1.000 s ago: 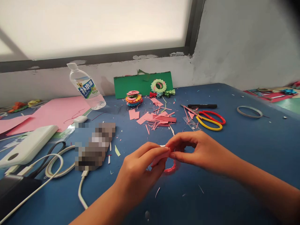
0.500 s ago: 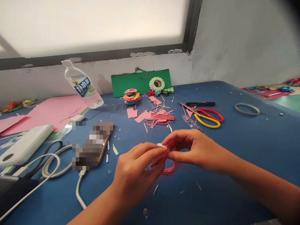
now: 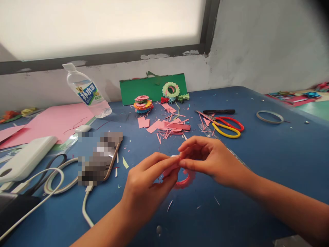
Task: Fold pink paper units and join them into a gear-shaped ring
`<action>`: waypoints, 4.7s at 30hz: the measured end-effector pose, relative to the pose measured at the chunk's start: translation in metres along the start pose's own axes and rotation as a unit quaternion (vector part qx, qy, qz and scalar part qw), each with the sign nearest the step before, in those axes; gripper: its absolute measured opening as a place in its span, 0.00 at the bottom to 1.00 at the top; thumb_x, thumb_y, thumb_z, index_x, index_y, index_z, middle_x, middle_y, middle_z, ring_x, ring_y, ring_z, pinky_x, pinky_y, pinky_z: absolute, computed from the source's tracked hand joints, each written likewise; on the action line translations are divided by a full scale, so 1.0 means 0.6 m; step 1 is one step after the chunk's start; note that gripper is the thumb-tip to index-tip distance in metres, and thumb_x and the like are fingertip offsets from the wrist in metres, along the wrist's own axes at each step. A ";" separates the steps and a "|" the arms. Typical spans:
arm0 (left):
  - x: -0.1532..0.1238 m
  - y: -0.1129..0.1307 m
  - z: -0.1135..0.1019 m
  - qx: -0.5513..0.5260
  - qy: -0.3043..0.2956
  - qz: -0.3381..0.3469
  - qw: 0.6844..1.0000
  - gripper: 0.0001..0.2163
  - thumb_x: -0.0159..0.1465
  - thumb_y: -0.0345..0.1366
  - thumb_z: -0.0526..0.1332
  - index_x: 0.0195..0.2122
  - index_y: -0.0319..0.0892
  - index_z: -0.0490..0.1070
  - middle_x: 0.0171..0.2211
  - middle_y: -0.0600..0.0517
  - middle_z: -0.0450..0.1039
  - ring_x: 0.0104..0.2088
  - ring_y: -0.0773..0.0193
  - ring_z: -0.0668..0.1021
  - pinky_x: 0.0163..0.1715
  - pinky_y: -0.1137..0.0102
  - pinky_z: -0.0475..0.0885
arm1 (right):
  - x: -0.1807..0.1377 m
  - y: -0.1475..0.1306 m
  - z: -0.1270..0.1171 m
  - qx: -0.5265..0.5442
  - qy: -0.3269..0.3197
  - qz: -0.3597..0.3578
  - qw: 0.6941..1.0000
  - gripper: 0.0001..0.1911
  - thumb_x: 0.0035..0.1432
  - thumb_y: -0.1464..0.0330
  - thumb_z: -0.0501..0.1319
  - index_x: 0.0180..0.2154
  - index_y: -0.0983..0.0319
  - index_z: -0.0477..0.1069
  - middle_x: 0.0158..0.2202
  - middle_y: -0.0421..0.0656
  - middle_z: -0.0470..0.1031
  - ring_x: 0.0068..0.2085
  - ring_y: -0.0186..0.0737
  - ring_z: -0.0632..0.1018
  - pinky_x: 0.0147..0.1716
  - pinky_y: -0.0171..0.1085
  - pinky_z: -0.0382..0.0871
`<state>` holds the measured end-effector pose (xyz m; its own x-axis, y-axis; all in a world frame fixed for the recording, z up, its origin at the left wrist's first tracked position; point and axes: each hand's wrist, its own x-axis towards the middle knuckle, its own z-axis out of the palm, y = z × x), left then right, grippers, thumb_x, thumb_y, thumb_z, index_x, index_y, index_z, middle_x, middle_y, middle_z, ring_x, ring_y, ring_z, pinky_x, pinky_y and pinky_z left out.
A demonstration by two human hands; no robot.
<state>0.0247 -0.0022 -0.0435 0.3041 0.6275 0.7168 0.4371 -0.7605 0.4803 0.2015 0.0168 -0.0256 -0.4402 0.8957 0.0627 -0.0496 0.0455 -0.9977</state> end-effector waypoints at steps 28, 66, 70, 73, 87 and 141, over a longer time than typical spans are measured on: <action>0.004 0.005 -0.023 -0.050 0.031 0.074 0.996 0.09 0.54 0.17 0.61 0.30 0.39 0.70 0.29 0.52 0.74 0.32 0.67 0.76 0.32 0.72 0.73 | -0.006 -0.007 -0.008 -0.367 0.023 -0.443 0.818 0.08 0.50 0.74 0.66 0.34 0.63 0.72 0.33 0.41 0.73 0.35 0.32 0.73 0.37 0.33 0.70; -0.006 0.012 -0.028 0.022 0.045 0.120 0.992 0.06 0.54 0.22 0.64 0.29 0.39 0.70 0.27 0.53 0.73 0.33 0.67 0.77 0.40 0.72 0.75 | -0.012 0.014 0.006 -0.485 0.073 -0.499 0.714 0.07 0.53 0.72 0.64 0.36 0.57 0.73 0.39 0.36 0.77 0.40 0.36 0.73 0.40 0.40 0.63; -0.003 0.014 -0.030 0.030 0.035 0.114 0.992 0.05 0.56 0.23 0.62 0.29 0.39 0.71 0.27 0.53 0.73 0.32 0.67 0.77 0.39 0.70 0.76 | -0.012 0.009 0.005 -0.504 0.096 -0.492 0.704 0.05 0.55 0.71 0.62 0.35 0.57 0.73 0.38 0.36 0.77 0.39 0.35 0.73 0.40 0.39 0.62; -0.001 0.016 -0.031 0.041 0.032 0.114 0.992 0.05 0.57 0.24 0.62 0.29 0.40 0.71 0.27 0.53 0.74 0.31 0.67 0.77 0.37 0.70 0.77 | -0.014 0.002 0.004 -0.493 0.108 -0.489 0.711 0.02 0.55 0.70 0.62 0.31 0.57 0.73 0.34 0.36 0.77 0.36 0.35 0.73 0.37 0.39 0.62; -0.017 0.008 -0.027 0.071 0.033 0.138 0.987 0.07 0.55 0.23 0.64 0.34 0.38 0.73 0.29 0.53 0.76 0.35 0.65 0.77 0.37 0.71 0.76 | -0.029 -0.005 0.003 -0.602 0.138 -0.519 0.591 0.07 0.56 0.70 0.62 0.29 0.51 0.73 0.35 0.23 0.76 0.36 0.29 0.72 0.42 0.41 0.56; 0.022 0.006 -0.023 -0.222 -0.086 -0.393 0.888 0.03 0.53 0.36 0.66 0.28 0.44 0.78 0.26 0.55 0.77 0.26 0.71 0.75 0.24 0.82 0.71 | -0.003 -0.005 -0.008 -0.358 -0.014 -0.139 0.923 0.11 0.61 0.66 0.56 0.28 0.60 0.72 0.32 0.34 0.75 0.35 0.31 0.73 0.45 0.38 0.53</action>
<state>0.0188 0.0009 -0.0252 0.1941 0.9810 0.0025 0.2058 -0.0432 0.9776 0.2066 0.0170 -0.0228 -0.5240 0.7933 0.3100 0.4369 0.5628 -0.7017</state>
